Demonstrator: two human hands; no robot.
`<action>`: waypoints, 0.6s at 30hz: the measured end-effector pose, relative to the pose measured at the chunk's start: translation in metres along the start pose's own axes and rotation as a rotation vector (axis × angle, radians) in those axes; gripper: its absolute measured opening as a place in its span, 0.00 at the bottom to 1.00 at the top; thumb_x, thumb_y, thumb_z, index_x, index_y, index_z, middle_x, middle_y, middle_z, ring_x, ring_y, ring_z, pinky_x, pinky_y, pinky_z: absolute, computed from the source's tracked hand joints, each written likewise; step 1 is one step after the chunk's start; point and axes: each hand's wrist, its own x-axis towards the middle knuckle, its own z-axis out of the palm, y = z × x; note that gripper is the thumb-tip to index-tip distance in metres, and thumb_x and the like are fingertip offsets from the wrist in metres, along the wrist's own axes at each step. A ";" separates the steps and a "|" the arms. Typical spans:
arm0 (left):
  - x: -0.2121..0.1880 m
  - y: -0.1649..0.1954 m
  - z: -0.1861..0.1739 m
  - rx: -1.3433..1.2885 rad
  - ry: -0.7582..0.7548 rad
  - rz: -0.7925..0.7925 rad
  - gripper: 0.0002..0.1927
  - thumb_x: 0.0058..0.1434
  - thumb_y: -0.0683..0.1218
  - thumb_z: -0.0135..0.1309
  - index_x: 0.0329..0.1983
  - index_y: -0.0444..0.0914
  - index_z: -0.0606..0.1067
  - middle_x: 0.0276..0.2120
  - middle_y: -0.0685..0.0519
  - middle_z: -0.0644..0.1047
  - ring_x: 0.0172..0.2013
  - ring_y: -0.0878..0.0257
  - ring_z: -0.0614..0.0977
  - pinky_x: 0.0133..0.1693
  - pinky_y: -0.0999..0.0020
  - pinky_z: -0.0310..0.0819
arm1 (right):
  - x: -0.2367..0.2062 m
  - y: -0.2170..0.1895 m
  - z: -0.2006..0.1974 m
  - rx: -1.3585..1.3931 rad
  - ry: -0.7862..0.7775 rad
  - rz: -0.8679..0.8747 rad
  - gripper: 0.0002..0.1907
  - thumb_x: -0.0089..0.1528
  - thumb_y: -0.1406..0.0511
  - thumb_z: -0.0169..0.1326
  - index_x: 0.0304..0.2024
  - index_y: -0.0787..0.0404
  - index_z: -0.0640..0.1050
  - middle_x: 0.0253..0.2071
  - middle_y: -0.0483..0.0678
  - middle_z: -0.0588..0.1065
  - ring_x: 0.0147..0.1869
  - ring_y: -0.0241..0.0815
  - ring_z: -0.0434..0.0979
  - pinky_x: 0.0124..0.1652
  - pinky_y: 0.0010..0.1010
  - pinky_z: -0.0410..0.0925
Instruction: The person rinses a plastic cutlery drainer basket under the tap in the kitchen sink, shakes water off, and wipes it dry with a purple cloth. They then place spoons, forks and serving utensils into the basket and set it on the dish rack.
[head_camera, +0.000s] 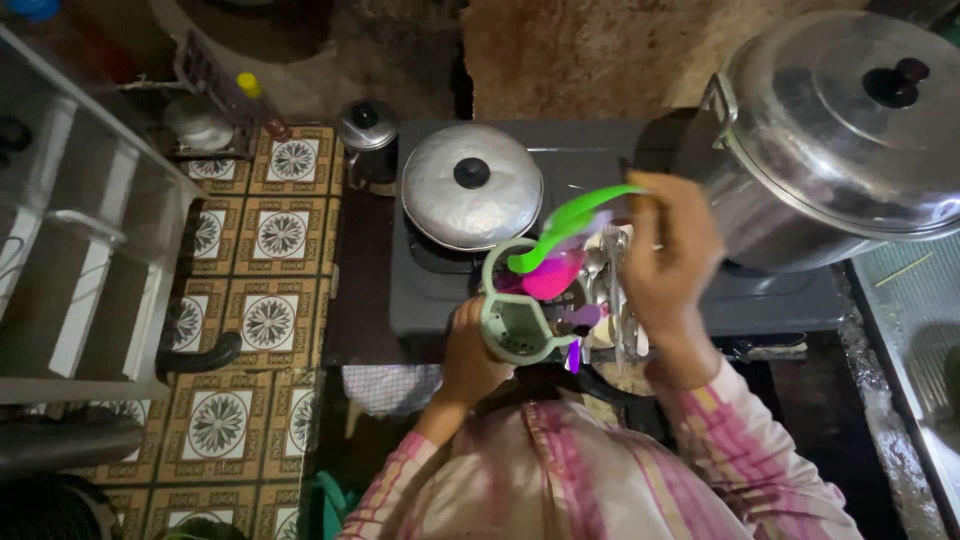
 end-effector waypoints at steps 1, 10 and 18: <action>0.001 0.001 0.000 -0.014 -0.015 -0.036 0.45 0.47 0.47 0.69 0.65 0.29 0.61 0.57 0.34 0.70 0.57 0.34 0.70 0.61 0.45 0.63 | -0.002 -0.004 0.006 -0.010 -0.029 -0.003 0.10 0.69 0.79 0.52 0.51 0.67 0.80 0.43 0.53 0.78 0.38 0.37 0.76 0.36 0.27 0.68; 0.008 0.008 -0.006 -0.009 -0.089 -0.148 0.45 0.43 0.48 0.71 0.62 0.31 0.63 0.54 0.35 0.71 0.55 0.35 0.71 0.58 0.45 0.64 | -0.004 0.001 0.006 0.180 -0.106 0.190 0.10 0.70 0.77 0.53 0.51 0.65 0.80 0.47 0.51 0.79 0.46 0.37 0.82 0.45 0.28 0.76; 0.008 0.004 -0.008 -0.022 -0.069 -0.140 0.44 0.44 0.52 0.72 0.61 0.31 0.66 0.50 0.37 0.72 0.51 0.37 0.72 0.54 0.47 0.66 | -0.014 0.006 -0.045 0.357 0.172 0.215 0.06 0.80 0.70 0.48 0.54 0.68 0.74 0.48 0.50 0.75 0.47 0.39 0.81 0.46 0.28 0.79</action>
